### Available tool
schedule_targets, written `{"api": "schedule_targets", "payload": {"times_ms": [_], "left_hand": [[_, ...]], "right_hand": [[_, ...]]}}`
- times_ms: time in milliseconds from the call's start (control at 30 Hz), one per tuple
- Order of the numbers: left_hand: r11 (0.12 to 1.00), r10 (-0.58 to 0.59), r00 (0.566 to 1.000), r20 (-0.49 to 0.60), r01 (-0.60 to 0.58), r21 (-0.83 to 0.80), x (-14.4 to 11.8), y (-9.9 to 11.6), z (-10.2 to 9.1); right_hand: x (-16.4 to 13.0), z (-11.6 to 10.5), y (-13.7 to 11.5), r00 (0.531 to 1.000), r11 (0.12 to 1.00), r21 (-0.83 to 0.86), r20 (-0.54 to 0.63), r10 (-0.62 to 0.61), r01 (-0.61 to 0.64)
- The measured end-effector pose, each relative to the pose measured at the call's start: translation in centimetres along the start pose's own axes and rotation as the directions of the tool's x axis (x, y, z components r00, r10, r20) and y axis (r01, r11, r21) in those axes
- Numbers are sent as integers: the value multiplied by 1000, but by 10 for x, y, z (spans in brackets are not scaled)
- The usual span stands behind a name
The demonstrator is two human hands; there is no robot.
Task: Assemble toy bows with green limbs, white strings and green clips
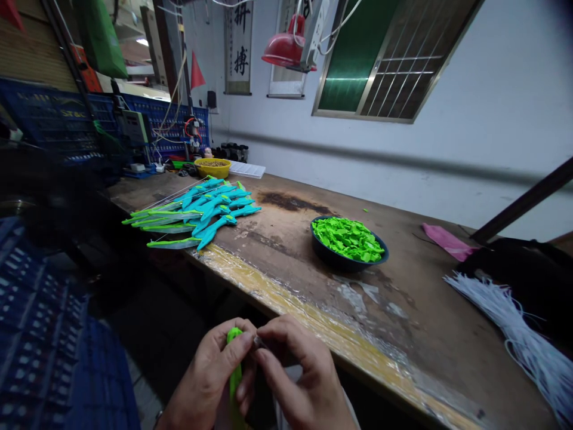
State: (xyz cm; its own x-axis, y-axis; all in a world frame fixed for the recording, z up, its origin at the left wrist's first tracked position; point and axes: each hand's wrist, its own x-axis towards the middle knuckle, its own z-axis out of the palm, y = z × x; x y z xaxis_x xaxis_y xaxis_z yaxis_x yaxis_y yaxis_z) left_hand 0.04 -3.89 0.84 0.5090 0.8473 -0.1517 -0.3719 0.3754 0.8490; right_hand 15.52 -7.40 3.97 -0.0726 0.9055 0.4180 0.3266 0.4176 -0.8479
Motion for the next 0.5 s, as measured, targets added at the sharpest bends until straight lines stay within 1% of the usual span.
{"api": "schedule_targets", "payload": {"times_ms": [67, 100, 167, 233, 367, 500], "left_hand": [[1000, -4, 1000, -5, 4, -6, 0, 1, 1], [1000, -4, 1000, -8, 4, -7, 1, 1, 1], [1000, -2, 1000, -5, 2, 5, 1, 2, 2], [1000, 8, 1000, 7, -8, 20, 2, 2, 2], [1000, 5, 1000, 17, -6, 17, 3, 1, 1], [1000, 6, 1000, 18, -6, 2, 3, 1, 0]], "right_hand": [[-1, 0, 0, 989, 984, 105, 4, 146, -146], [-1, 0, 0, 980, 969, 143, 1, 201, -199], [-3, 2, 2, 966, 952, 173, -17, 259, -252], [-5, 3, 4, 963, 953, 160, -36, 267, -258], [-10, 8, 8, 971, 964, 126, -17, 240, -236], [-12, 12, 11, 976, 978, 129, -123, 182, -166]]}}
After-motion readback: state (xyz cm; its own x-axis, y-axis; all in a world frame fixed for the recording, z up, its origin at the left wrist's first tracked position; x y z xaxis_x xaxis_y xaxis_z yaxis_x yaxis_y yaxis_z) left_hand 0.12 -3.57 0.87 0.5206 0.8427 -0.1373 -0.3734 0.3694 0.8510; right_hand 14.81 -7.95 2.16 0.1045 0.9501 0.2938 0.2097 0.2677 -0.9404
